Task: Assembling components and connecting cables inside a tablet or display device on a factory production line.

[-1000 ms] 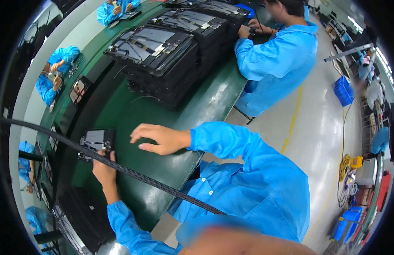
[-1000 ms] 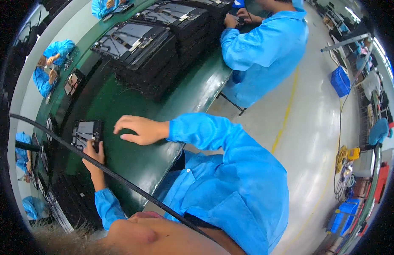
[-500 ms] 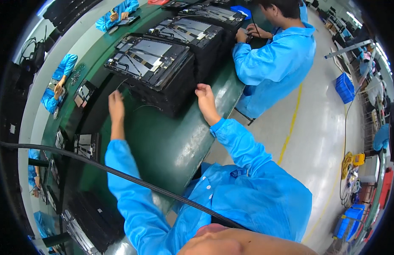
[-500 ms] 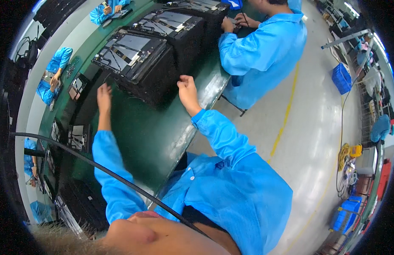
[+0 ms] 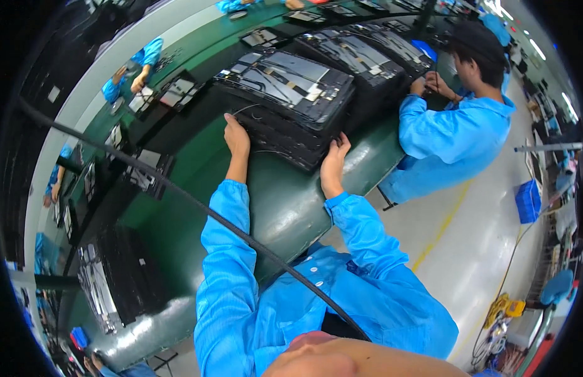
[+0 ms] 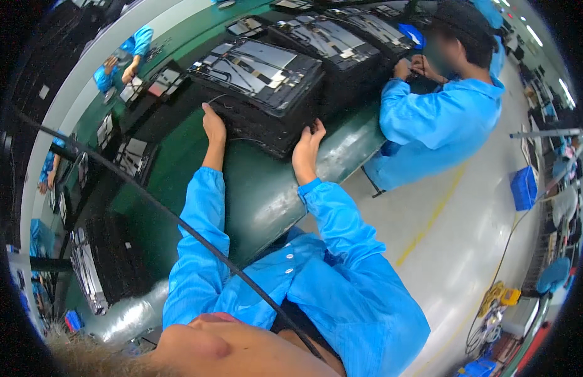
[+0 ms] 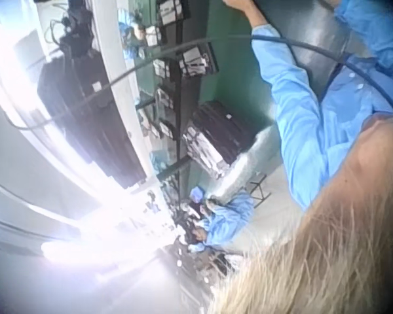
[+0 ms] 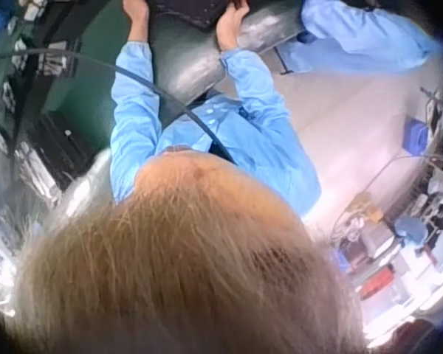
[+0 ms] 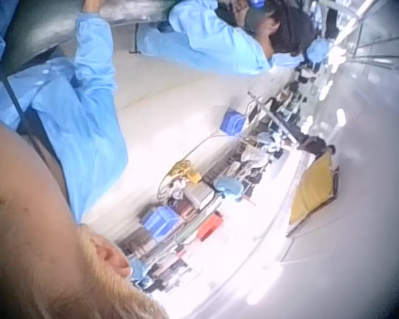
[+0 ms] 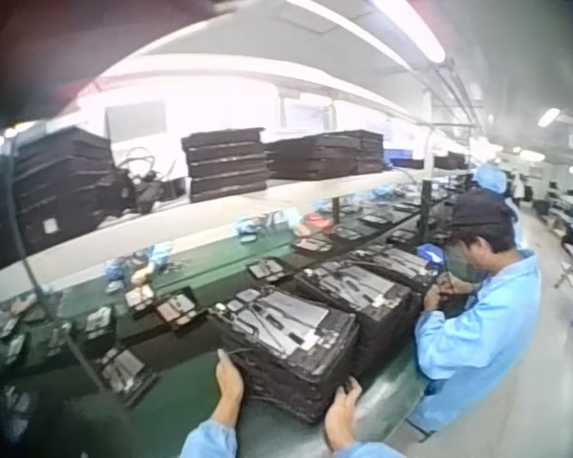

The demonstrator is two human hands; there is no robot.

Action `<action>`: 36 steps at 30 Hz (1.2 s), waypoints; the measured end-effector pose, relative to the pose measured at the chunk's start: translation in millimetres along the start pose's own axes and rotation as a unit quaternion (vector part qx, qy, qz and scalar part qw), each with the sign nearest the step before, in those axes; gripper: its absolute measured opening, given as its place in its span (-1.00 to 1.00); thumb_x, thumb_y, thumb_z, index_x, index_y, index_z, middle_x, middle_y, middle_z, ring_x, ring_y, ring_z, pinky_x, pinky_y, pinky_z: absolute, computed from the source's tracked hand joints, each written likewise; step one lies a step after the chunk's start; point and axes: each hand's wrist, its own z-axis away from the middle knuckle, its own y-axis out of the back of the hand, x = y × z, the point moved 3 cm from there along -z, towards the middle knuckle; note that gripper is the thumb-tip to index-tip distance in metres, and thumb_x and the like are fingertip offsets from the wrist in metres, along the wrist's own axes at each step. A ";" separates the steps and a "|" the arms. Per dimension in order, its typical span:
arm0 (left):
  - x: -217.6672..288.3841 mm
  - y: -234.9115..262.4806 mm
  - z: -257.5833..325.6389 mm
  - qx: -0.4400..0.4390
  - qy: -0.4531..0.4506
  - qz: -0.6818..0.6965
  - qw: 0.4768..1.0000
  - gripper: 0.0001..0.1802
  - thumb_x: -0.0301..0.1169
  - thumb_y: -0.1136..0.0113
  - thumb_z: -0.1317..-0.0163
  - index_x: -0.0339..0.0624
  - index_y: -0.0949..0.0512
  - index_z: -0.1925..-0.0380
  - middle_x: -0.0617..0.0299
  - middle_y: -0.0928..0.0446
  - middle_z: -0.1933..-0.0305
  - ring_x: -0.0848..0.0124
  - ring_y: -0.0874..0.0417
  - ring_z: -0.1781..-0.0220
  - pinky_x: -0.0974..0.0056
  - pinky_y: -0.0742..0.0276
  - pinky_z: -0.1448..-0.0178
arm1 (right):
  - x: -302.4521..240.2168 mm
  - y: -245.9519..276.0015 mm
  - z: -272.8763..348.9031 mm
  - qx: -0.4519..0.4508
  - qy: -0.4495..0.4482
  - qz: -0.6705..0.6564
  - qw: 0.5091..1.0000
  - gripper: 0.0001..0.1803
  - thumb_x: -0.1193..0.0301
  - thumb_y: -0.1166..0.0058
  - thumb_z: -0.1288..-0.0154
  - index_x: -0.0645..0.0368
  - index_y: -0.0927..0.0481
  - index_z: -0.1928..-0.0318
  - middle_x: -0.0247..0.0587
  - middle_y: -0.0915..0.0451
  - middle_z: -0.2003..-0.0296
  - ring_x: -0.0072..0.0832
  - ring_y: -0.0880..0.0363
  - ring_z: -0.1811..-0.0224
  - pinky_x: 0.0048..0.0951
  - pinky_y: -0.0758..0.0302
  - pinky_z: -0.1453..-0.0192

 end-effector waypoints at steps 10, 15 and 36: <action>-34.3 127.7 37.7 0.060 0.007 0.027 0.998 0.13 0.34 0.52 -0.82 -0.65 -0.70 -0.19 -0.60 -0.70 -0.29 -0.48 -0.62 -0.46 -0.21 -0.44 -0.54 | -25.8 -42.8 88.8 -0.074 -0.015 -0.021 0.997 -0.40 0.22 0.34 -0.95 0.38 -0.17 -0.69 0.24 -0.35 -0.60 -0.04 -0.38 -0.61 -0.15 -0.20 -0.76; -96.5 209.7 47.0 0.100 0.018 0.060 0.993 0.09 0.36 0.43 -0.84 -0.61 -0.72 -0.19 -0.31 -0.79 -0.25 -0.05 -0.73 -0.33 -0.04 -0.50 -0.50 | -23.3 -59.1 154.8 -0.153 -0.030 -0.067 0.986 -0.41 0.26 0.26 -0.95 0.38 -0.13 -0.70 0.19 -0.33 -0.58 -0.11 -0.35 -0.61 -0.16 -0.19 -0.76; -77.7 311.1 298.6 0.129 -0.032 0.085 0.987 -0.36 -0.28 0.11 -0.87 -0.38 -0.21 -0.77 -0.24 -0.34 -0.78 0.01 -0.38 -0.81 0.01 -0.19 -0.85 | -1.3 -162.9 147.9 -0.535 -0.357 -0.097 0.760 -0.33 0.03 0.36 -0.94 0.21 -0.55 -0.62 -0.10 -0.57 -0.62 -0.20 -0.54 -0.58 -0.17 -0.36 -0.75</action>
